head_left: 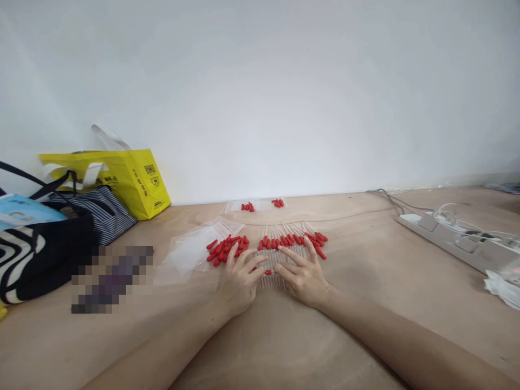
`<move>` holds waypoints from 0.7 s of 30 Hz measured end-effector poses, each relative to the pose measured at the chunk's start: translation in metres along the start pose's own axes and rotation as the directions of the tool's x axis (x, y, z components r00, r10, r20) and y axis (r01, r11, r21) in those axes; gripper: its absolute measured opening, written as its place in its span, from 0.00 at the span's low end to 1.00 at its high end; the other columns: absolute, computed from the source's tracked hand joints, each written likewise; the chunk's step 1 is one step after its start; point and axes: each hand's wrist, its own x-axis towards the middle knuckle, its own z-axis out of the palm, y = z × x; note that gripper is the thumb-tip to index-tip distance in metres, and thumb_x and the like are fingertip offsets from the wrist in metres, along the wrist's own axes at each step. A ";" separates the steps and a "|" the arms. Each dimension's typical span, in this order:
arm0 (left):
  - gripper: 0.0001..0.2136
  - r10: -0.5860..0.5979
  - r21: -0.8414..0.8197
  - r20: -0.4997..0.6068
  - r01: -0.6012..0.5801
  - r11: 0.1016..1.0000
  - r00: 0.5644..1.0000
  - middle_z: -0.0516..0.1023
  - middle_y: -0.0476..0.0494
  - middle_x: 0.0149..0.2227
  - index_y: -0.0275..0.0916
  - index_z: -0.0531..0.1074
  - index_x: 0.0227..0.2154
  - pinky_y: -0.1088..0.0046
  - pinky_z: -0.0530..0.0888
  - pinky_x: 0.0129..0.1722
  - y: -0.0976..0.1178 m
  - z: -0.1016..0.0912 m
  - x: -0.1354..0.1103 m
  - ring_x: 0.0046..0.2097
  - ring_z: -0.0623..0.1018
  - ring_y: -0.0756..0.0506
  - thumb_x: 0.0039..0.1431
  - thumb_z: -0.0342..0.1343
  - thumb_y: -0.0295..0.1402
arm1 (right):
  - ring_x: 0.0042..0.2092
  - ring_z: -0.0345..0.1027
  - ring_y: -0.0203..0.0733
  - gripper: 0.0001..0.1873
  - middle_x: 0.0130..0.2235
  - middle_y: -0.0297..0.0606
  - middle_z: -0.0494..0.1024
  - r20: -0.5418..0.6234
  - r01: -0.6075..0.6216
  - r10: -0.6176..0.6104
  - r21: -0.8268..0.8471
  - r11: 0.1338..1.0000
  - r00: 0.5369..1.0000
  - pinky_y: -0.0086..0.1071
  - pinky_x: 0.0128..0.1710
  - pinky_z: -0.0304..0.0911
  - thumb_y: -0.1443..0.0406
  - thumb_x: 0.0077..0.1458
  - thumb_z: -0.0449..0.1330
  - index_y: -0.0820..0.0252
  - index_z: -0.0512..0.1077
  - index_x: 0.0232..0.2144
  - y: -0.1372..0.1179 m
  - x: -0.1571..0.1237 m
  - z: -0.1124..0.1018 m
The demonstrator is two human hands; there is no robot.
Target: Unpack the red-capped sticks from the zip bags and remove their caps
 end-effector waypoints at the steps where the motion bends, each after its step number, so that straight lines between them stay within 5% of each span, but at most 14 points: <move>1: 0.13 0.004 0.002 -0.011 -0.004 1.000 1.000 0.75 0.48 0.41 0.42 0.72 0.30 0.44 0.47 0.54 0.000 0.000 0.000 0.46 0.69 0.41 0.50 0.44 0.21 | 0.52 0.60 0.38 0.11 0.25 0.30 0.76 -0.001 -0.005 0.005 0.003 1.000 1.000 0.51 0.57 0.23 0.73 0.54 0.48 0.56 0.68 0.30 0.000 0.000 0.000; 8: 0.14 -0.014 -0.010 -0.055 0.014 1.000 0.998 0.74 0.47 0.43 0.42 0.71 0.28 0.46 0.51 0.53 0.001 0.003 -0.002 0.46 0.68 0.42 0.49 0.43 0.20 | 0.51 0.60 0.38 0.08 0.25 0.28 0.76 0.000 -0.048 0.048 0.054 0.997 0.999 0.50 0.56 0.23 0.70 0.54 0.50 0.56 0.68 0.30 -0.001 0.000 0.003; 13: 0.14 -0.029 -0.035 -0.054 0.027 0.999 0.998 0.73 0.47 0.43 0.41 0.70 0.28 0.47 0.51 0.53 0.000 0.005 -0.004 0.47 0.67 0.42 0.50 0.42 0.19 | 0.48 0.62 0.39 0.07 0.24 0.28 0.76 -0.017 -0.063 0.065 0.069 0.996 0.998 0.46 0.54 0.33 0.68 0.54 0.51 0.56 0.68 0.29 -0.002 0.000 0.001; 17: 0.13 -0.153 -0.056 -0.081 0.149 0.987 0.985 0.74 0.45 0.40 0.40 0.70 0.28 0.53 0.59 0.49 -0.010 0.005 -0.008 0.44 0.69 0.43 0.53 0.42 0.20 | 0.35 0.64 0.37 0.07 0.22 0.30 0.74 -0.007 -0.144 0.144 0.009 0.990 0.990 0.35 0.41 0.49 0.65 0.54 0.53 0.56 0.70 0.28 0.007 0.000 -0.004; 21: 0.09 -0.271 -0.072 -0.126 0.264 0.962 0.954 0.71 0.43 0.34 0.38 0.70 0.29 0.65 0.67 0.37 -0.018 0.004 -0.011 0.36 0.70 0.45 0.57 0.45 0.29 | 0.27 0.61 0.33 0.10 0.25 0.33 0.72 0.059 -0.293 0.296 -0.057 0.954 0.953 0.27 0.26 0.50 0.65 0.56 0.50 0.55 0.71 0.35 0.019 0.001 -0.005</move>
